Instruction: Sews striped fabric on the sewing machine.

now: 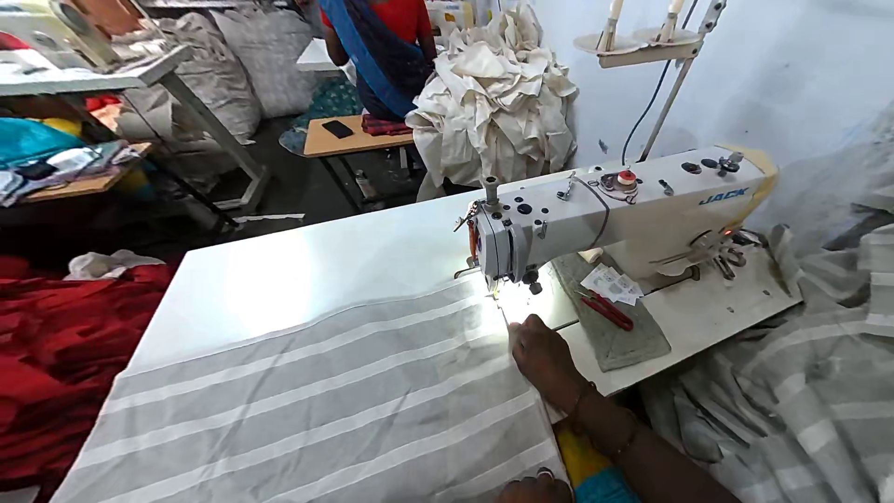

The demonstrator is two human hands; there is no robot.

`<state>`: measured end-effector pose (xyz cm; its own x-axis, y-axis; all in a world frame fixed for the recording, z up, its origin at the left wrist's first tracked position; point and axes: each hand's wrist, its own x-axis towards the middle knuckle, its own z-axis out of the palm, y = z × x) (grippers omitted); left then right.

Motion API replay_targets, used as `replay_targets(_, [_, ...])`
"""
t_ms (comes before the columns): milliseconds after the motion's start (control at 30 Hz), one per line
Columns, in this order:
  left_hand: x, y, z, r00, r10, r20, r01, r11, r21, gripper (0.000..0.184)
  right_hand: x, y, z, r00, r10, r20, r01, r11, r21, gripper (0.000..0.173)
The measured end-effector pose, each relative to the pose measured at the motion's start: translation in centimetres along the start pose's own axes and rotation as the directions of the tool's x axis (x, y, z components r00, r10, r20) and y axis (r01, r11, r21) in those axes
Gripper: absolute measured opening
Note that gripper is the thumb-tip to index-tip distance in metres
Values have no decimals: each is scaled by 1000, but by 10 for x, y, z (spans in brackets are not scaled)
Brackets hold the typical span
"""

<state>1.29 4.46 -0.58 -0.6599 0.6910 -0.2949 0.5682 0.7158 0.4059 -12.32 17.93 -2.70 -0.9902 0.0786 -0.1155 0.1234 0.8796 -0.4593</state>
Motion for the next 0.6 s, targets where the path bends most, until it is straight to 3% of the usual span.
replay_targets(100, [5, -5, 4, 998, -53, 31, 54, 998, -28, 25, -14, 5, 10, 998, -33, -57, 33, 999, -2, 34])
replay_targets(233, [8, -7, 11, 996, -80, -30, 79, 997, -21, 25, -37, 16, 19, 987, -97, -131, 101, 995, 25, 35])
replay_targets(333, [9, -3, 14, 982, -3, -190, 22, 995, 96, 17, -41, 20, 22, 977, -133, -168, 139, 990, 25, 35])
replay_targets(400, [12, -7, 17, 936, 114, -334, -44, 977, 209, 13, -41, 19, 19, 983, -127, -130, 134, 990, 47, 35])
replay_targets(600, [30, -27, 16, 871, 195, -451, -37, 942, 335, 21, -41, 20, 18, 982, -139, -131, 147, 987, 57, 34])
